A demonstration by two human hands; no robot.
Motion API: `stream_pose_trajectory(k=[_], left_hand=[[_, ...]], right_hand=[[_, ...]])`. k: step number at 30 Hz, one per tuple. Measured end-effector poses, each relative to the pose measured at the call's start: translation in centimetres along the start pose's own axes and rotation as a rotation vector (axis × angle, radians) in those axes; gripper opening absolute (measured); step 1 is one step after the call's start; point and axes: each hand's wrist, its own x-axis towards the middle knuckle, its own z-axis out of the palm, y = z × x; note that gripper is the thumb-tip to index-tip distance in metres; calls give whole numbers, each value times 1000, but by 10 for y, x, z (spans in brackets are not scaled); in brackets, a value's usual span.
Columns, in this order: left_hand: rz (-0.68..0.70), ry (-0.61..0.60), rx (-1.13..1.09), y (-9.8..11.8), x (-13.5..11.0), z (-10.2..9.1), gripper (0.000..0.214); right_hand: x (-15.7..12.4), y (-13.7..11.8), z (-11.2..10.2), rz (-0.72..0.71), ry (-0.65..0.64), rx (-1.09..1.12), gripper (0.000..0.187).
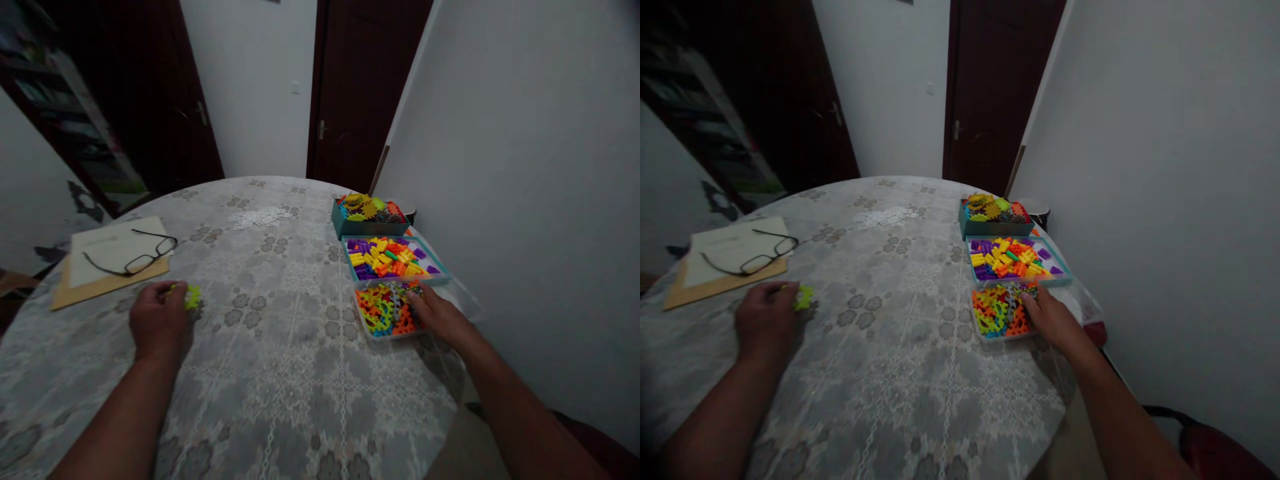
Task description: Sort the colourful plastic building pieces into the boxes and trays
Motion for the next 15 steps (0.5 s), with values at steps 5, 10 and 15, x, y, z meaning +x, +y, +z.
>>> stream_pose_trajectory(k=[5, 10, 15], left_hand=[[-33, -25, -78, 6, -6, -4, 31], [20, -17, -28, -2, -2, -2, 28], [-26, -114, -116, 9, -13, -3, 33]], right_hand=[[8, 3, 1, 2, 57, 121, 70], [12, -1, 0, 15, 38, 229, 70], [10, -4, -6, 48, 34, 310, 67]])
